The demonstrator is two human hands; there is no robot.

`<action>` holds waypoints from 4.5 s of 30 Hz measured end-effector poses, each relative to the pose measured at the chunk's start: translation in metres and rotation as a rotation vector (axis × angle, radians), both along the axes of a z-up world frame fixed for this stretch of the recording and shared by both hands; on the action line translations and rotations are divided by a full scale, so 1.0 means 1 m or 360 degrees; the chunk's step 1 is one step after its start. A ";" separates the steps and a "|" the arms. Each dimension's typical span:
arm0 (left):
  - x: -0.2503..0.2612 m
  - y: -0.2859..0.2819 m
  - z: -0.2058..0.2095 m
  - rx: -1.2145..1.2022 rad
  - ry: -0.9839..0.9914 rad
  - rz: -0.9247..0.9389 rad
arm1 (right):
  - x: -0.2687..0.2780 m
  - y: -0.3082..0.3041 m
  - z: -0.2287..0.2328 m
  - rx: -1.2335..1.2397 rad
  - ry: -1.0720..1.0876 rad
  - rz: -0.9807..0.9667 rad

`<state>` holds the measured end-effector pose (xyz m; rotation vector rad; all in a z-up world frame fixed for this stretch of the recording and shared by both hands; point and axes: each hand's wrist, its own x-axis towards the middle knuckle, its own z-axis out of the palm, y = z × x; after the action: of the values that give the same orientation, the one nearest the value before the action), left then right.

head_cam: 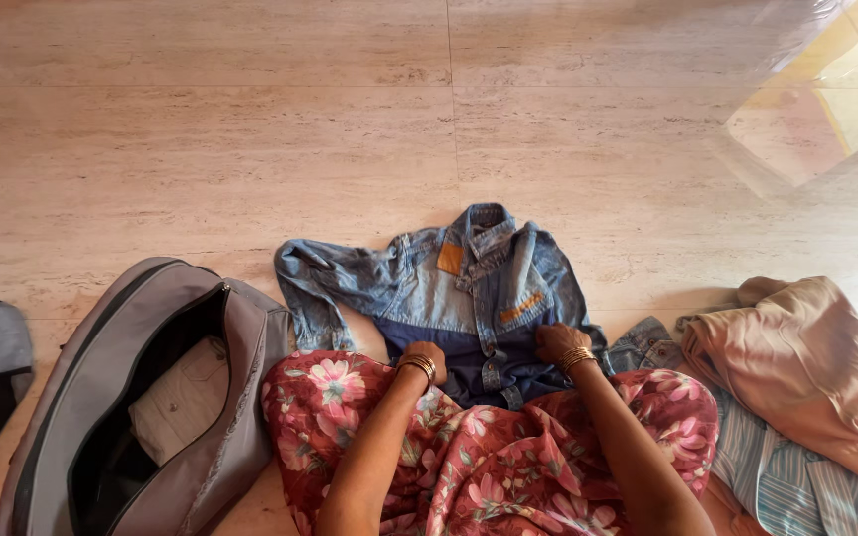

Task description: The person buttons a two-tone denim shirt and then folds it on the floor.

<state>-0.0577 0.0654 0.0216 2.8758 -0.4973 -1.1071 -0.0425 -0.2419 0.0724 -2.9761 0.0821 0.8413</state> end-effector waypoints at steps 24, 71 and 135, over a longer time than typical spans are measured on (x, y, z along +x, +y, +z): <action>0.039 -0.083 -0.059 -0.1664 -0.0823 0.1359 | 0.063 0.060 -0.081 0.1059 -0.0716 -0.0503; 0.080 -0.088 -0.017 -0.1491 0.0148 0.1374 | 0.047 0.067 -0.043 0.1255 -0.0608 -0.0667; 0.069 -0.096 -0.054 -0.1672 -0.0141 0.1610 | 0.021 0.073 -0.082 0.2232 -0.0659 -0.0871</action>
<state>0.0111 -0.0310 -0.0328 1.7780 0.3156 -0.3371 -0.0215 -0.1694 -0.0093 -1.5885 0.1780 0.0549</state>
